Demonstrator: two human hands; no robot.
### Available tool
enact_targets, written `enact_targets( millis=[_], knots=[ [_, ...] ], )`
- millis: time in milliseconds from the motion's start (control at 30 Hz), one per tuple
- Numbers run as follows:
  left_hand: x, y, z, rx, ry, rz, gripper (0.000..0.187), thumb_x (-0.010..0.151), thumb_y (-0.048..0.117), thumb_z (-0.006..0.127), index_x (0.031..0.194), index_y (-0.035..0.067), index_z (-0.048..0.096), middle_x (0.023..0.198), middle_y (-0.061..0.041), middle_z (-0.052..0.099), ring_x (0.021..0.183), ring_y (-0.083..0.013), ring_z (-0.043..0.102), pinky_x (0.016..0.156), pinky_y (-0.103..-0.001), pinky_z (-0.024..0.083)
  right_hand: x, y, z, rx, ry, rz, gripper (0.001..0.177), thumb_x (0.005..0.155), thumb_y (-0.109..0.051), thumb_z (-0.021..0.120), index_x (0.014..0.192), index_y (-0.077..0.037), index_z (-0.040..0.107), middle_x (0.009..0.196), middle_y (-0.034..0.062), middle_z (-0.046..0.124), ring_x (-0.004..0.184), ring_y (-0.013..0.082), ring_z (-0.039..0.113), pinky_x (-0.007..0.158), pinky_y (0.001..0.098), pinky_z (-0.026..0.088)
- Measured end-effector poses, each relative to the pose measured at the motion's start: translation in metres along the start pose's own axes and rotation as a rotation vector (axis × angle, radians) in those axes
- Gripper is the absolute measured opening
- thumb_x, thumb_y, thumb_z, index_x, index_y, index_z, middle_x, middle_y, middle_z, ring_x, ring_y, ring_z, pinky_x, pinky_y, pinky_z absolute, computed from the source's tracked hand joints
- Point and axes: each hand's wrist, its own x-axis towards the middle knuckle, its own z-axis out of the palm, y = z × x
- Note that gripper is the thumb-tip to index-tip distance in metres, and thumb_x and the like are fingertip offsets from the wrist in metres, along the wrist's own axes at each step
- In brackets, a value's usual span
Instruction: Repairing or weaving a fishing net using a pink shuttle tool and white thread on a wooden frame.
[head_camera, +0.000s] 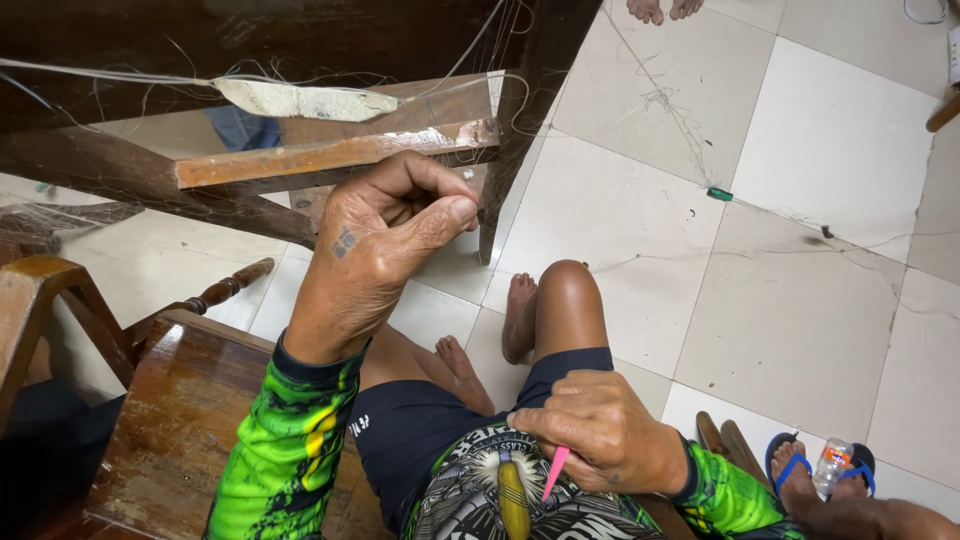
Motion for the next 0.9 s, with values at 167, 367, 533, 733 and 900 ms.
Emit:
enact_targets(
  millis=[167, 367, 533, 733, 900],
  knots=[
    [-0.003, 0.003, 0.001, -0.081, -0.06, 0.022, 0.009, 0.118, 0.018, 0.079, 0.119, 0.01, 0.081, 0.116, -0.005, 0.082, 0.112, -0.015, 0.078, 0.107, -0.031, 0.065, -0.005, 0.014, 0.011, -0.045, -0.016, 0.015, 0.03, 0.125, -0.01, 0.057, 0.134, 0.005, 0.082, 0.085, 0.0095, 0.074, 0.063, 0.0301, 0.062, 0.06, 0.0457, 0.047],
    [-0.002, -0.003, 0.001, 0.001, -0.048, 0.086, 0.014, 0.123, 0.025, 0.076, 0.122, 0.011, 0.079, 0.12, -0.001, 0.08, 0.115, -0.0135, 0.074, 0.11, -0.031, 0.061, -0.04, 0.028, 0.004, 0.099, 0.058, 0.219, 0.054, 0.128, -0.023, 0.069, 0.18, -0.013, 0.058, 0.127, 0.0132, 0.077, 0.105, 0.0254, 0.078, 0.087, 0.0401, 0.07],
    [0.0, -0.007, 0.0, -0.052, -0.021, 0.045, 0.012, 0.121, 0.025, 0.078, 0.121, 0.013, 0.08, 0.118, 0.002, 0.078, 0.107, -0.0096, 0.068, 0.1, -0.028, 0.057, -0.075, 0.036, -0.036, 0.541, 0.609, 0.622, 0.071, 0.13, -0.05, 0.055, 0.18, 0.001, 0.052, 0.182, 0.0165, 0.054, 0.11, 0.0287, 0.084, 0.072, 0.032, 0.067],
    [0.005, -0.019, 0.003, -0.151, -0.022, 0.091, 0.019, 0.122, 0.034, 0.074, 0.121, 0.015, 0.076, 0.119, 0.0, 0.078, 0.115, -0.0121, 0.074, 0.111, -0.03, 0.06, -0.133, 0.07, -0.06, 1.136, 1.33, 0.665, 0.035, 0.141, -0.04, 0.058, 0.166, -0.024, 0.076, 0.124, 0.0129, 0.09, 0.08, 0.0285, 0.072, 0.096, 0.052, 0.063],
    [0.004, -0.017, 0.011, -0.138, -0.036, 0.106, 0.017, 0.123, 0.031, 0.073, 0.12, 0.015, 0.077, 0.116, 0.002, 0.076, 0.112, -0.0108, 0.069, 0.107, -0.029, 0.057, -0.156, 0.117, -0.066, 1.367, 1.509, 0.615, 0.032, 0.141, -0.028, 0.058, 0.153, -0.015, 0.085, 0.135, 0.0111, 0.093, 0.125, 0.0376, 0.087, 0.114, 0.0617, 0.072]
  ],
)
